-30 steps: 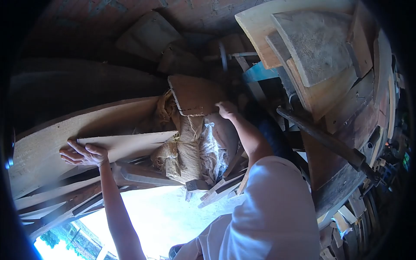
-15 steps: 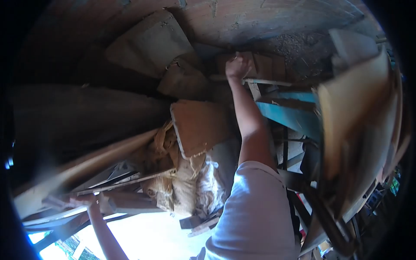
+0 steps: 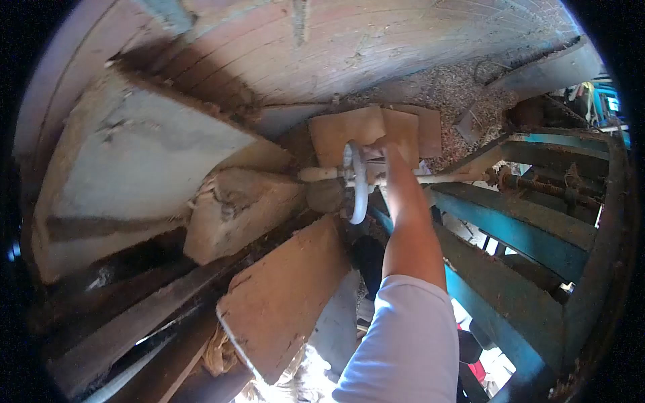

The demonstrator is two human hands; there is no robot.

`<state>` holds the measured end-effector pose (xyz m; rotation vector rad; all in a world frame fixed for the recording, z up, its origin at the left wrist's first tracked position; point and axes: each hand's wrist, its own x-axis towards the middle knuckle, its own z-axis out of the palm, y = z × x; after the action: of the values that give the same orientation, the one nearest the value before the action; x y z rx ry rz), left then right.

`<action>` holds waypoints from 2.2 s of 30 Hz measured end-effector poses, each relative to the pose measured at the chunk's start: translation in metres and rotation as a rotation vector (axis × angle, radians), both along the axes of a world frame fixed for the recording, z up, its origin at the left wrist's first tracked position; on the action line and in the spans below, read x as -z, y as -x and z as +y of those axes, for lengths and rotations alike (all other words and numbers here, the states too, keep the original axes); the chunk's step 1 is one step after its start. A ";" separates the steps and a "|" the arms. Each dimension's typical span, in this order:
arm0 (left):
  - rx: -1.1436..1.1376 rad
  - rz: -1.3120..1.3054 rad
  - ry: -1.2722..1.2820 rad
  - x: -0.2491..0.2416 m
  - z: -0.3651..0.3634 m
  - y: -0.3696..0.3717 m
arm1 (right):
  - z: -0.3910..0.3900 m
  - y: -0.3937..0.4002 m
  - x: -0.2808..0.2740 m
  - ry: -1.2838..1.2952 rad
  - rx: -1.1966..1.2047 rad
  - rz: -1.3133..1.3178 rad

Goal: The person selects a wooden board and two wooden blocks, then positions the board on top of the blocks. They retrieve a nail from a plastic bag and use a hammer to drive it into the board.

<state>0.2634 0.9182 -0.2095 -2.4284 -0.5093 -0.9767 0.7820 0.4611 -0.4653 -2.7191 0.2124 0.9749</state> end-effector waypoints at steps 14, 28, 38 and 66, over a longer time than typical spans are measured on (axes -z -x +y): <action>0.087 -0.076 0.194 -0.005 -0.037 -0.050 | 0.045 -0.003 -0.013 -0.271 0.437 0.058; 0.041 -0.210 0.127 -0.224 -0.053 0.063 | 0.126 0.071 -0.257 -0.037 0.692 -0.779; 0.035 -0.141 -0.098 -0.276 -0.062 0.073 | 0.106 0.269 -0.440 -0.599 0.297 -1.150; 0.021 -0.256 -0.076 -0.289 -0.070 0.067 | -0.396 0.459 -0.818 -1.120 0.791 -1.066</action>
<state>0.1961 0.8480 0.0794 -2.2577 -0.5236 -1.3007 0.3231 0.0654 0.3531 -1.5061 0.3340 -0.5085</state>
